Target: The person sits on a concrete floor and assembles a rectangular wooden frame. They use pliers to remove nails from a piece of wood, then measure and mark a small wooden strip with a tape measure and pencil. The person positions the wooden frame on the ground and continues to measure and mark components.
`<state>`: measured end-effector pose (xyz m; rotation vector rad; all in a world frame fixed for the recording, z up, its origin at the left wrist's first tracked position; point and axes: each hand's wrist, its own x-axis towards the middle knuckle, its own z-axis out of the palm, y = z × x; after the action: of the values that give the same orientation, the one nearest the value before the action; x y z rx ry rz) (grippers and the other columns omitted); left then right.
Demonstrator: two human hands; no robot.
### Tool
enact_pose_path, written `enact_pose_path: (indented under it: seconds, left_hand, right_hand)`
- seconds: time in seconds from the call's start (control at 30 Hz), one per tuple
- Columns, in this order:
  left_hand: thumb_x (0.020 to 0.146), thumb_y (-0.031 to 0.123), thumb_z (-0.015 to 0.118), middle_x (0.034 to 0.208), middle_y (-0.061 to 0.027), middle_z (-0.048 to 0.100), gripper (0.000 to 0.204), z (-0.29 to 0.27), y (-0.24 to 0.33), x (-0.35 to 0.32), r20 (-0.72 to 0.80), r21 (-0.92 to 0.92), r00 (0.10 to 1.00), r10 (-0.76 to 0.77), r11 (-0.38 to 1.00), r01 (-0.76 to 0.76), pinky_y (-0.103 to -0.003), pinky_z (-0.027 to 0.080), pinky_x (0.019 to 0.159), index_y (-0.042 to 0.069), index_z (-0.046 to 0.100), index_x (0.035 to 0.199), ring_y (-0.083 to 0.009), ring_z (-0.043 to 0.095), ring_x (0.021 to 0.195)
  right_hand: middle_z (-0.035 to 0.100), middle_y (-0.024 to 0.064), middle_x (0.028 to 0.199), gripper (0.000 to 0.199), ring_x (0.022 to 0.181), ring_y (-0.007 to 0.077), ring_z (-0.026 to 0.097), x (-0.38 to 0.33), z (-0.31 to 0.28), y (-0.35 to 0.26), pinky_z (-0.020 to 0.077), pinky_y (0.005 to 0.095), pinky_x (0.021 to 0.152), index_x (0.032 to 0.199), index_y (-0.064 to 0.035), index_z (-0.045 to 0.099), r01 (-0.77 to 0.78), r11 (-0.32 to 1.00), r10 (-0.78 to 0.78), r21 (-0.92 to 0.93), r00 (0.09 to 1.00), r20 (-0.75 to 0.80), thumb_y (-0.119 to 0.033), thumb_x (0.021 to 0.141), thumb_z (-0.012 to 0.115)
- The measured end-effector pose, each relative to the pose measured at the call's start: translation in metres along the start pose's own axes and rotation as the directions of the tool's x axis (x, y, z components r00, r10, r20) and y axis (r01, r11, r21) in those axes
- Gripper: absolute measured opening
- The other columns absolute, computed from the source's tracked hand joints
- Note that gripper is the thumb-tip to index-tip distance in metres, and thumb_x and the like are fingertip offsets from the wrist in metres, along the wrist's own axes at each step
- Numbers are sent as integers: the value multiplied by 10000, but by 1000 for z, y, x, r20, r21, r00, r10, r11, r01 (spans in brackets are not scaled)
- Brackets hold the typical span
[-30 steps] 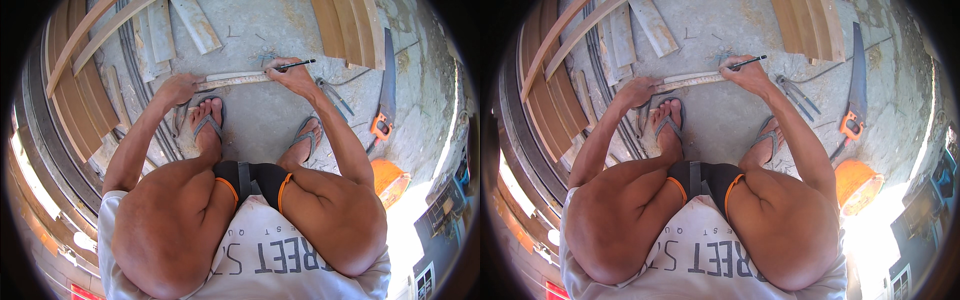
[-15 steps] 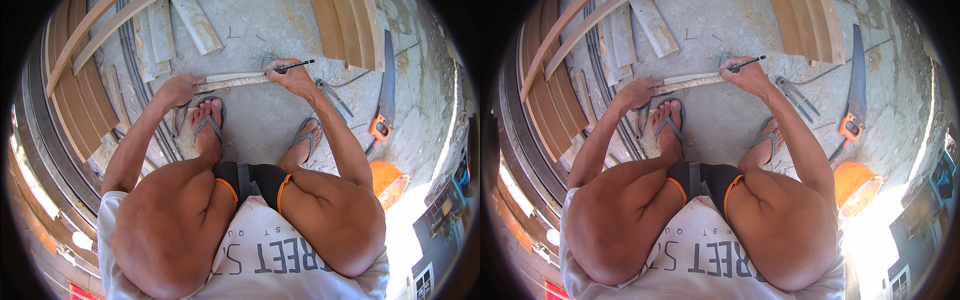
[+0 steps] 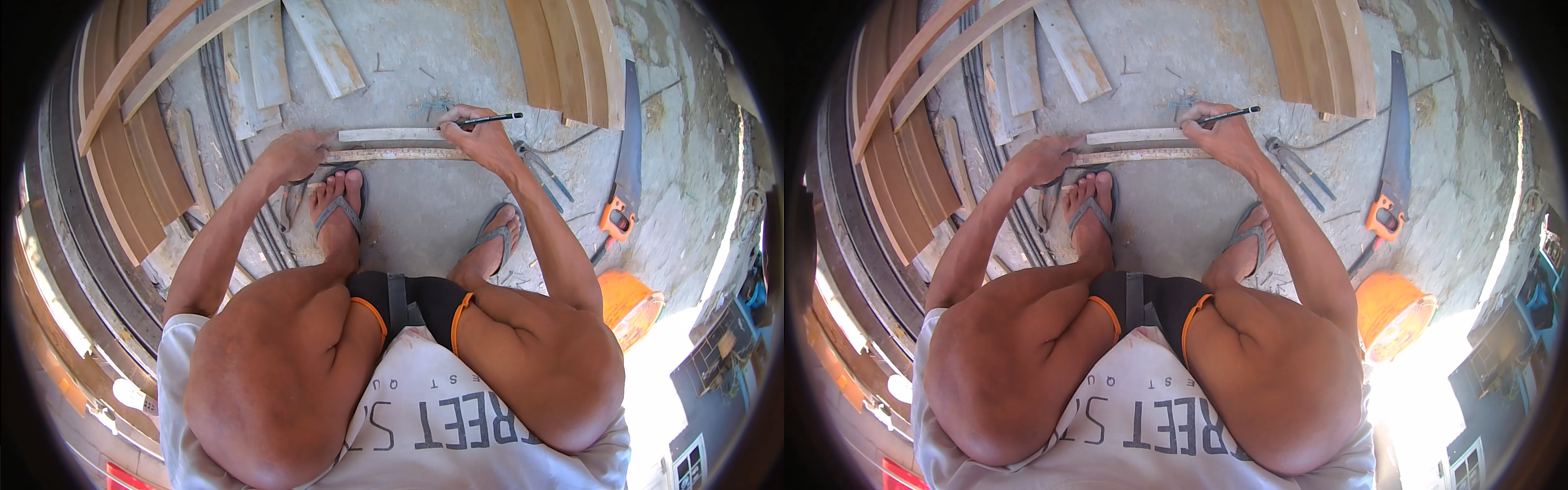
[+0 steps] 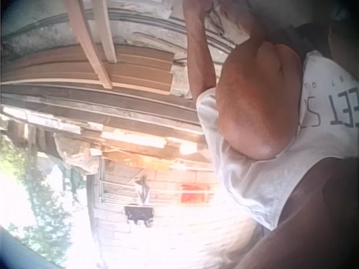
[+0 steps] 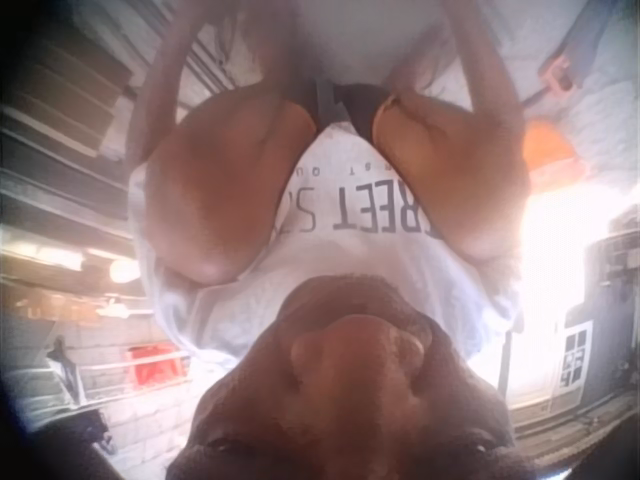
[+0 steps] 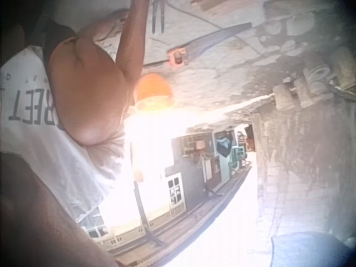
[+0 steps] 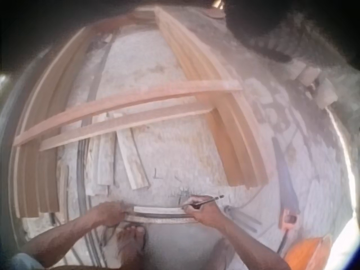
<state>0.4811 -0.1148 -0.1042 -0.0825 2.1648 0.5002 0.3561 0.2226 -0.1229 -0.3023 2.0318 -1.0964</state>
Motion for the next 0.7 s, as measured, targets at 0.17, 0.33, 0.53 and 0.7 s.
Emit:
enact_pose_path:
  seconds: [0.17,0.33,0.53,0.7]
  left_hand:
    - [979,199,573,1283,-273,695,572,-4,5,-12,-58,-5,998,19,1000,-20,-491,505,1054,177,547,1550,-455,655,1188]
    - [980,188,581,1287,-277,693,584,3,-1,-14,11,-26,1000,-23,999,23,-488,509,1055,195,534,1563,-454,662,1188]
    - [978,186,598,1280,-281,693,579,7,-4,-11,-1,-39,1000,-7,999,7,-484,511,1055,188,541,1554,-452,666,1187]
    - [977,201,596,1271,-286,693,572,-3,4,-13,23,-14,1000,-14,1000,14,-487,507,1055,183,550,1547,-450,660,1195]
  right_hand:
    - [719,72,843,290,764,155,622,-5,7,13,517,331,752,1025,-37,791,60,995,-56,73,996,-63,-295,913,719]
    - [720,86,852,306,769,163,620,-8,10,5,521,336,743,1039,-55,795,6,999,-5,-34,999,35,-327,929,708]
    - [738,97,868,312,787,172,642,-6,6,1,530,341,736,1041,-57,799,-9,997,13,-73,999,53,-331,922,708]
    - [758,95,905,303,818,177,664,-4,7,5,538,338,766,1037,-54,803,26,1000,-26,-11,998,56,-314,908,712]
